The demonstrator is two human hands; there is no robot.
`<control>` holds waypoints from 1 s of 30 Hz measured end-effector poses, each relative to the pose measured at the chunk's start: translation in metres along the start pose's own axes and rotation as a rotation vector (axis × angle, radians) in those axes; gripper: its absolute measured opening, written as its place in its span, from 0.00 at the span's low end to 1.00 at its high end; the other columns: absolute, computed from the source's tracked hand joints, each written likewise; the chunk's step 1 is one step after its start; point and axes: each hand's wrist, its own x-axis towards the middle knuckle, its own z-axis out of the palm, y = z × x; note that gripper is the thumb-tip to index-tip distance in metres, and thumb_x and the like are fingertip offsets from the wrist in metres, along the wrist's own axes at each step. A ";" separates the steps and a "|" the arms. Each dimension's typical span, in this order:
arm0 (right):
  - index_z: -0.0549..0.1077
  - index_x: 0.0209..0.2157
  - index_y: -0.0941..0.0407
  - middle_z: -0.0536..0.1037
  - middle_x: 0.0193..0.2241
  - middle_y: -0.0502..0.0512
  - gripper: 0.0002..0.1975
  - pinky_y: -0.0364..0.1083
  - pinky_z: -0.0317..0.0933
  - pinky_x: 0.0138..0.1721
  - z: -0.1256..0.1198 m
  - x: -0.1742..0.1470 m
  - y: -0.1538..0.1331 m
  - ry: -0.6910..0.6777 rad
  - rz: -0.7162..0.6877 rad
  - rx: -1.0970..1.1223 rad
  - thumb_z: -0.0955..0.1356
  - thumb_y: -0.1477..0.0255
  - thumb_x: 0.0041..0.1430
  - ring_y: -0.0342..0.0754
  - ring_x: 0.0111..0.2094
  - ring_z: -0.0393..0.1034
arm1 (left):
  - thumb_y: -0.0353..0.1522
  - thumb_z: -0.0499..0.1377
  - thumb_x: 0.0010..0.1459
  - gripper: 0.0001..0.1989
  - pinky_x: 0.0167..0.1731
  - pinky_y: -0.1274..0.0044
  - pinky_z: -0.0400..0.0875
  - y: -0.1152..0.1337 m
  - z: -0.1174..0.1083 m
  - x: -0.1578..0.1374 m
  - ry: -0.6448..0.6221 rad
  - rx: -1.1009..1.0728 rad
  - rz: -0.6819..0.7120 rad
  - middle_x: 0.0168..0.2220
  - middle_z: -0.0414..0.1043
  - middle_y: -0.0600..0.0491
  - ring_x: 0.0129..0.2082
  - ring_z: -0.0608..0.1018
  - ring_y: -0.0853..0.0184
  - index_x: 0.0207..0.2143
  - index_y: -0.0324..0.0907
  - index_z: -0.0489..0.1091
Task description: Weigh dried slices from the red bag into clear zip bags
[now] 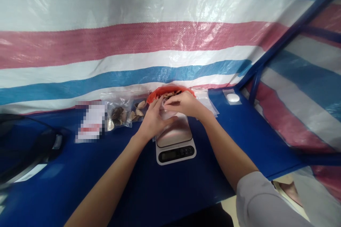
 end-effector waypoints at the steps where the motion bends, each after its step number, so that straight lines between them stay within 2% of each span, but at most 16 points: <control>1: 0.84 0.34 0.51 0.83 0.34 0.48 0.07 0.45 0.68 0.44 -0.001 0.000 0.002 0.006 0.011 0.106 0.71 0.67 0.59 0.50 0.40 0.76 | 0.42 0.71 0.48 0.43 0.59 0.59 0.69 -0.001 -0.001 -0.001 -0.012 -0.001 -0.003 0.59 0.71 0.43 0.60 0.72 0.50 0.63 0.41 0.61; 3: 0.84 0.35 0.52 0.83 0.35 0.50 0.08 0.47 0.70 0.42 -0.003 -0.001 0.005 0.023 0.055 0.309 0.72 0.64 0.57 0.51 0.39 0.77 | 0.42 0.71 0.49 0.42 0.60 0.59 0.67 -0.001 -0.002 -0.002 -0.014 0.001 0.004 0.60 0.69 0.43 0.62 0.70 0.50 0.63 0.42 0.61; 5: 0.84 0.35 0.54 0.83 0.35 0.52 0.10 0.47 0.71 0.40 -0.002 0.000 0.004 0.046 0.104 0.415 0.73 0.63 0.55 0.50 0.38 0.77 | 0.43 0.71 0.49 0.42 0.61 0.59 0.66 0.000 -0.003 -0.002 0.005 0.008 0.014 0.61 0.69 0.43 0.62 0.69 0.50 0.63 0.43 0.61; 8: 0.84 0.34 0.54 0.83 0.34 0.52 0.09 0.47 0.71 0.41 0.003 0.002 -0.001 0.068 0.106 0.449 0.74 0.64 0.53 0.50 0.37 0.77 | 0.43 0.70 0.50 0.39 0.59 0.60 0.68 0.005 -0.004 -0.002 0.055 0.013 0.020 0.59 0.71 0.44 0.60 0.72 0.51 0.61 0.43 0.62; 11: 0.84 0.35 0.54 0.83 0.35 0.52 0.11 0.47 0.72 0.42 0.007 0.003 -0.004 0.072 0.078 0.469 0.74 0.63 0.52 0.50 0.38 0.77 | 0.41 0.68 0.53 0.31 0.56 0.63 0.70 0.007 -0.007 0.000 0.115 0.007 0.020 0.54 0.74 0.46 0.56 0.75 0.54 0.57 0.43 0.66; 15: 0.83 0.38 0.55 0.84 0.36 0.53 0.13 0.48 0.73 0.40 -0.004 0.002 0.001 0.103 0.108 0.448 0.73 0.61 0.55 0.49 0.36 0.78 | 0.41 0.66 0.55 0.23 0.53 0.64 0.73 0.004 -0.015 0.003 0.165 -0.006 -0.021 0.49 0.77 0.47 0.51 0.78 0.55 0.52 0.44 0.70; 18: 0.82 0.39 0.55 0.84 0.39 0.54 0.12 0.48 0.71 0.45 -0.018 0.005 0.008 0.151 0.089 0.300 0.72 0.64 0.57 0.49 0.40 0.78 | 0.43 0.66 0.55 0.24 0.53 0.63 0.74 -0.001 -0.023 0.005 0.205 -0.045 -0.069 0.49 0.78 0.45 0.50 0.79 0.53 0.52 0.41 0.70; 20: 0.82 0.41 0.54 0.84 0.42 0.53 0.11 0.47 0.69 0.47 -0.024 0.008 0.013 0.124 0.091 0.128 0.71 0.66 0.59 0.49 0.42 0.78 | 0.44 0.66 0.55 0.25 0.52 0.62 0.74 -0.005 -0.027 0.006 0.217 -0.063 -0.103 0.49 0.78 0.45 0.50 0.80 0.52 0.51 0.41 0.71; 25: 0.82 0.44 0.50 0.84 0.43 0.51 0.11 0.45 0.65 0.44 -0.022 0.015 0.021 -0.075 0.149 -0.342 0.69 0.69 0.62 0.50 0.42 0.77 | 0.44 0.67 0.54 0.25 0.52 0.61 0.75 -0.011 -0.034 0.008 0.231 -0.069 -0.123 0.47 0.79 0.46 0.49 0.80 0.52 0.51 0.43 0.72; 30: 0.82 0.41 0.50 0.84 0.42 0.51 0.10 0.44 0.61 0.39 -0.019 0.014 0.024 -0.240 0.120 -0.545 0.68 0.67 0.63 0.49 0.40 0.76 | 0.44 0.66 0.56 0.23 0.53 0.61 0.74 -0.012 -0.035 0.008 0.193 -0.088 -0.124 0.46 0.80 0.46 0.48 0.81 0.53 0.50 0.42 0.73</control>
